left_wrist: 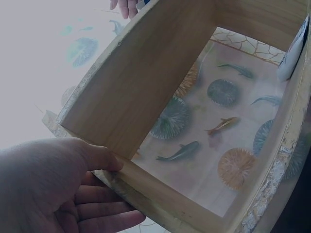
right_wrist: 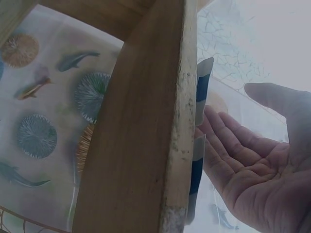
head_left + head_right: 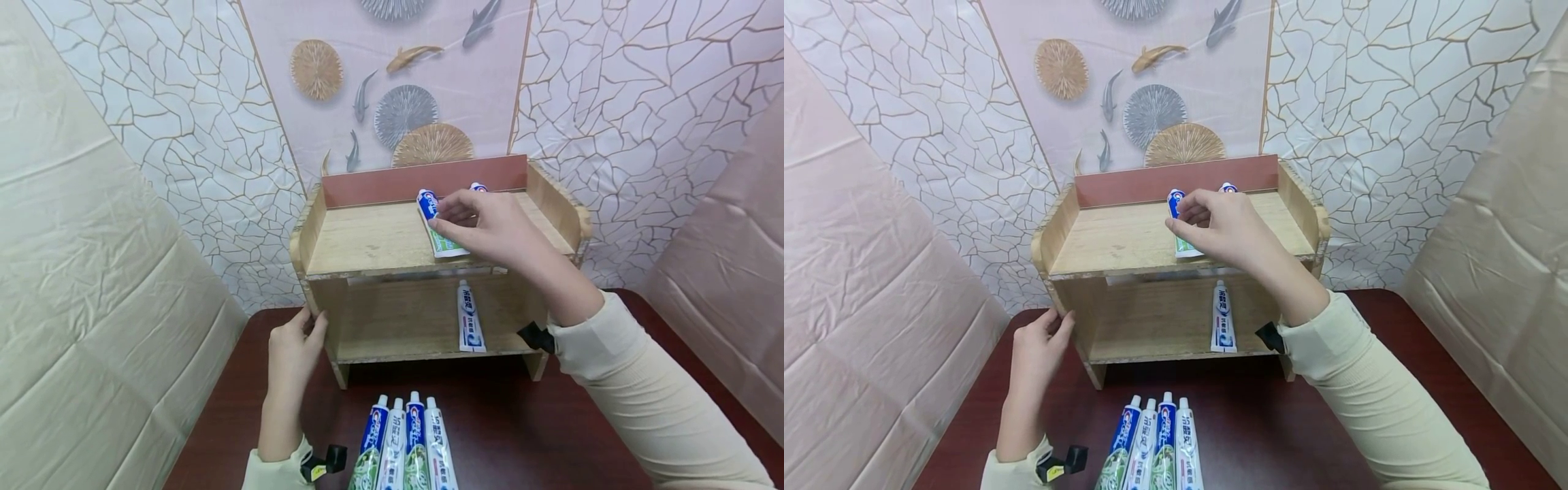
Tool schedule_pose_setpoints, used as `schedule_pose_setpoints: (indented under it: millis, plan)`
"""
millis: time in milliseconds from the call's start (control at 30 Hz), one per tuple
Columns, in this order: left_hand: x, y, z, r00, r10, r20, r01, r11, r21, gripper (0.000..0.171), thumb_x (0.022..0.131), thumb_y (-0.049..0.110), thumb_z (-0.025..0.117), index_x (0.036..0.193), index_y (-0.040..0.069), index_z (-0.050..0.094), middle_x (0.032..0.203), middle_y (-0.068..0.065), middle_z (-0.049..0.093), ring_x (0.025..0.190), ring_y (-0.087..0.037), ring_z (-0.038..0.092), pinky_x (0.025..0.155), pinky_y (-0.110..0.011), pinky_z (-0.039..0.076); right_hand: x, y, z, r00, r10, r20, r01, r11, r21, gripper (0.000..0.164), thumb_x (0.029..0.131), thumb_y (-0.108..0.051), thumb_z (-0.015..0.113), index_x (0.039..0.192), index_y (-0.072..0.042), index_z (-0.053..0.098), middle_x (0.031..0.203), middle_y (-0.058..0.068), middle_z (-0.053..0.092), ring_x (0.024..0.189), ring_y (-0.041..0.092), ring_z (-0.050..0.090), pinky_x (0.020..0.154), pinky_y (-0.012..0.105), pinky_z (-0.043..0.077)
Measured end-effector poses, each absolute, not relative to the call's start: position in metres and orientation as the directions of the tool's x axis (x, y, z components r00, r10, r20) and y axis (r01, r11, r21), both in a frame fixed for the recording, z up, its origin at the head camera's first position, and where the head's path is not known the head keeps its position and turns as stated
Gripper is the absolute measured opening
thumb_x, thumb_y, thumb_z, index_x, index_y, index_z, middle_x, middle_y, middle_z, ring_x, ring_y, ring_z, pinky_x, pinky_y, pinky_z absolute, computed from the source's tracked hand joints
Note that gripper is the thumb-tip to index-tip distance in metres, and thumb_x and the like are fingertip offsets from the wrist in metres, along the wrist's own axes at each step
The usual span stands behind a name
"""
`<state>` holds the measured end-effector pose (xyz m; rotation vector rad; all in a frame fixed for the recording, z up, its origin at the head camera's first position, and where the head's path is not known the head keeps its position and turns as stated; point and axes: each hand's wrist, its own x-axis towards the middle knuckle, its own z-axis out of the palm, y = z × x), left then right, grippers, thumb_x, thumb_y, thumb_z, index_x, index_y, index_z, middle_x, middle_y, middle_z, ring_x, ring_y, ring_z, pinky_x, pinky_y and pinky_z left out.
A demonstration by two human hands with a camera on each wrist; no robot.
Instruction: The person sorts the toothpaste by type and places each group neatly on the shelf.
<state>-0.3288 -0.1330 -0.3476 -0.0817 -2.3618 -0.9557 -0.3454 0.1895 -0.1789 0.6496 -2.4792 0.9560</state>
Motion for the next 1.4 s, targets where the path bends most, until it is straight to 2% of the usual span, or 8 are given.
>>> schedule_pose_setpoints:
  millis: [200, 533, 800, 1067, 1400]
  plan:
    - [-0.329, -0.134, -0.349, -0.824, -0.153, 0.546, 0.268, 0.743, 0.613, 0.026, 0.098, 0.029, 0.064, 0.110, 0.009, 0.076, 0.089, -0.011, 0.077, 0.082, -0.026, 0.075, 0.070, -0.045, 0.058, -0.343, 0.190, -0.182, -0.796, -0.289, 0.532, -0.575, 0.636, -0.514, 0.028, 0.094, -0.030, 0.073, 0.110, -0.007, 0.072, 0.101, 0.005, 0.074, 0.095, 0.018, 0.068, 0.087, 0.039, 0.053]
    - [-0.330, -0.134, -0.350, -0.824, -0.155, 0.544, 0.266, 0.742, 0.615, 0.027, 0.098, 0.030, 0.064, 0.109, 0.009, 0.076, 0.089, -0.010, 0.077, 0.082, -0.025, 0.074, 0.070, -0.045, 0.058, -0.340, 0.190, -0.185, -0.773, -0.310, 0.553, -0.610, 0.604, -0.514, 0.024, 0.092, -0.029, 0.075, 0.106, -0.009, 0.072, 0.098, 0.002, 0.074, 0.091, 0.014, 0.069, 0.083, 0.035, 0.055]
    - [-0.330, -0.134, -0.350, -0.819, -0.159, 0.551, 0.273, 0.738, 0.618, 0.026, 0.098, 0.030, 0.063, 0.109, 0.009, 0.076, 0.089, -0.010, 0.077, 0.083, -0.024, 0.075, 0.070, -0.044, 0.058, -0.335, 0.192, -0.192, -0.764, -0.318, 0.562, -0.630, 0.555, -0.543, 0.026, 0.092, -0.026, 0.075, 0.110, -0.007, 0.073, 0.100, 0.002, 0.075, 0.094, 0.013, 0.070, 0.085, 0.034, 0.056]
    - [-0.330, -0.134, -0.350, -0.819, -0.162, 0.551, 0.272, 0.736, 0.620, 0.026, 0.098, 0.030, 0.063, 0.110, 0.010, 0.076, 0.090, -0.010, 0.077, 0.085, -0.024, 0.075, 0.071, -0.044, 0.058, -0.326, 0.192, -0.196, -0.723, -0.346, 0.598, -0.678, 0.521, -0.518, 0.021, 0.093, -0.025, 0.074, 0.107, -0.009, 0.073, 0.095, 0.000, 0.075, 0.090, 0.012, 0.069, 0.085, 0.035, 0.056]
    - [-0.330, -0.134, -0.351, -0.817, -0.160, 0.554, 0.277, 0.735, 0.619, 0.026, 0.098, 0.029, 0.064, 0.110, 0.009, 0.076, 0.090, -0.011, 0.077, 0.086, -0.026, 0.075, 0.072, -0.046, 0.058, -0.312, 0.195, -0.212, -0.685, -0.384, 0.619, -0.725, 0.435, -0.534, 0.019, 0.094, -0.022, 0.073, 0.108, -0.010, 0.073, 0.095, -0.003, 0.074, 0.087, 0.010, 0.069, 0.079, 0.027, 0.057]
